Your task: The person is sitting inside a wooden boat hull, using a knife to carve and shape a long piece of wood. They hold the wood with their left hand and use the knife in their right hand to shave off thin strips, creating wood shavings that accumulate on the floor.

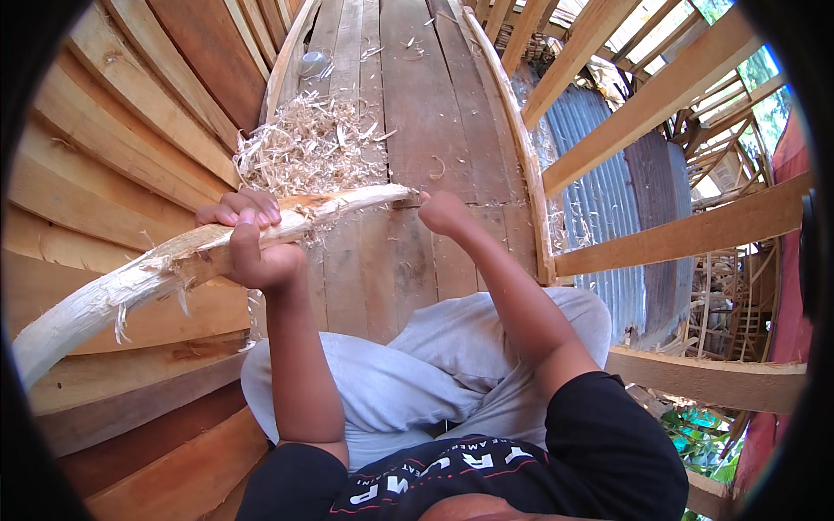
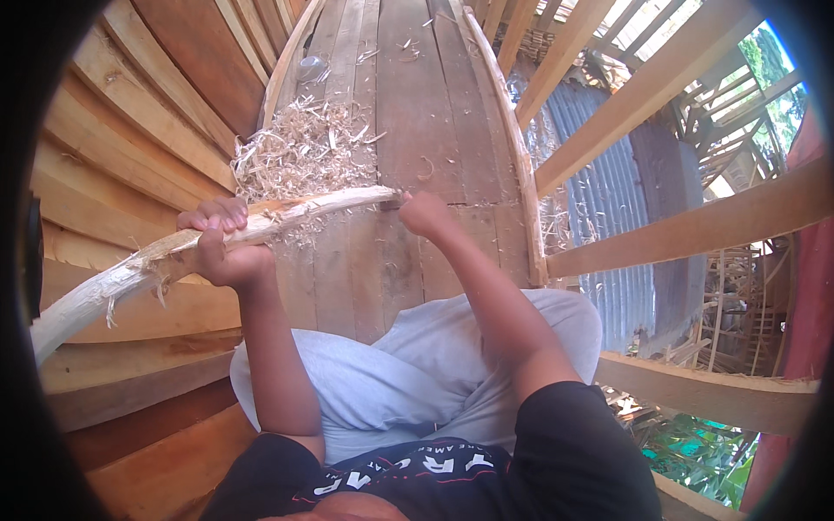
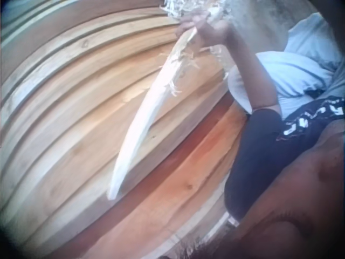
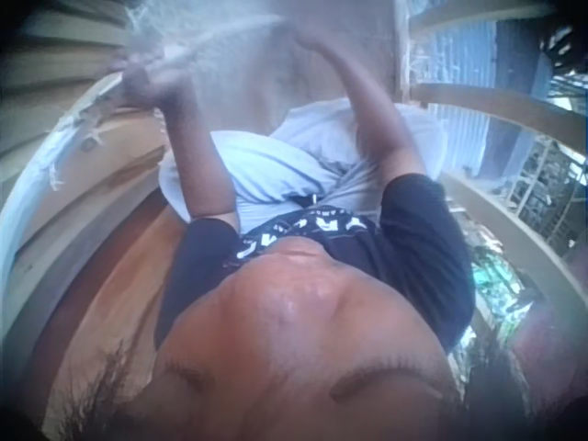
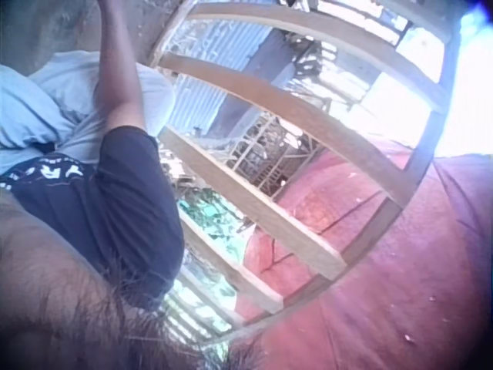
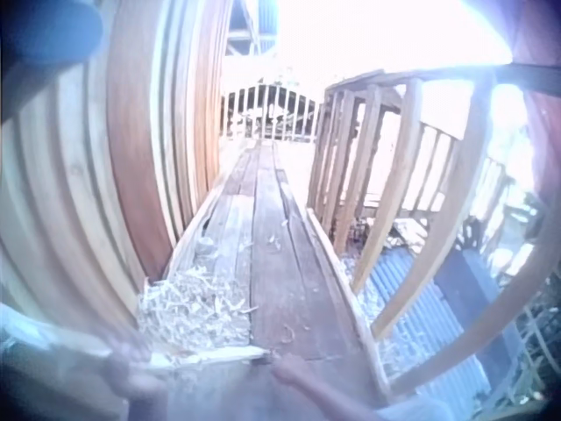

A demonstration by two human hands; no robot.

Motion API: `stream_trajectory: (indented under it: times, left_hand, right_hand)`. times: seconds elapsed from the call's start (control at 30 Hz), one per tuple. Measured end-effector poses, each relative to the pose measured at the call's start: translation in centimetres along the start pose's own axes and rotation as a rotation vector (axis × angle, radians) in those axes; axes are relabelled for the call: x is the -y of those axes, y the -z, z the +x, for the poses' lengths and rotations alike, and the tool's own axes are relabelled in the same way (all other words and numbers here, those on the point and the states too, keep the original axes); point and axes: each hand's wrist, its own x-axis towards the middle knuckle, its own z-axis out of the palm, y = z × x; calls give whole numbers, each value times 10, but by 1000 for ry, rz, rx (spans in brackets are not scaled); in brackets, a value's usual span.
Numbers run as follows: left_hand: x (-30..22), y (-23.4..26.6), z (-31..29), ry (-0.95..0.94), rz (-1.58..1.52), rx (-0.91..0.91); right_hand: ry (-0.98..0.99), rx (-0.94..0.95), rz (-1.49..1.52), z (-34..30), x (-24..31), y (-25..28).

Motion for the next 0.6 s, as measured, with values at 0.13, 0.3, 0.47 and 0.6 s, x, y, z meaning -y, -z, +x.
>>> stream_trajectory:
  times: [0.13,0.3,0.47,0.6]
  left_hand:
    - [-1,-5,0,-9,86,-138]
    - [3,-5,-1,-34,136,-202]
    - [2,-12,2,-79,114,-211]
    - [2,-10,-1,-63,126,-210]
  right_hand:
    - [124,-75,183,-26,35,-12]
    - [84,-158,237,-21,35,-23]
    - [103,-128,213,-19,44,-18]
    - [102,-77,187,-25,47,-5]
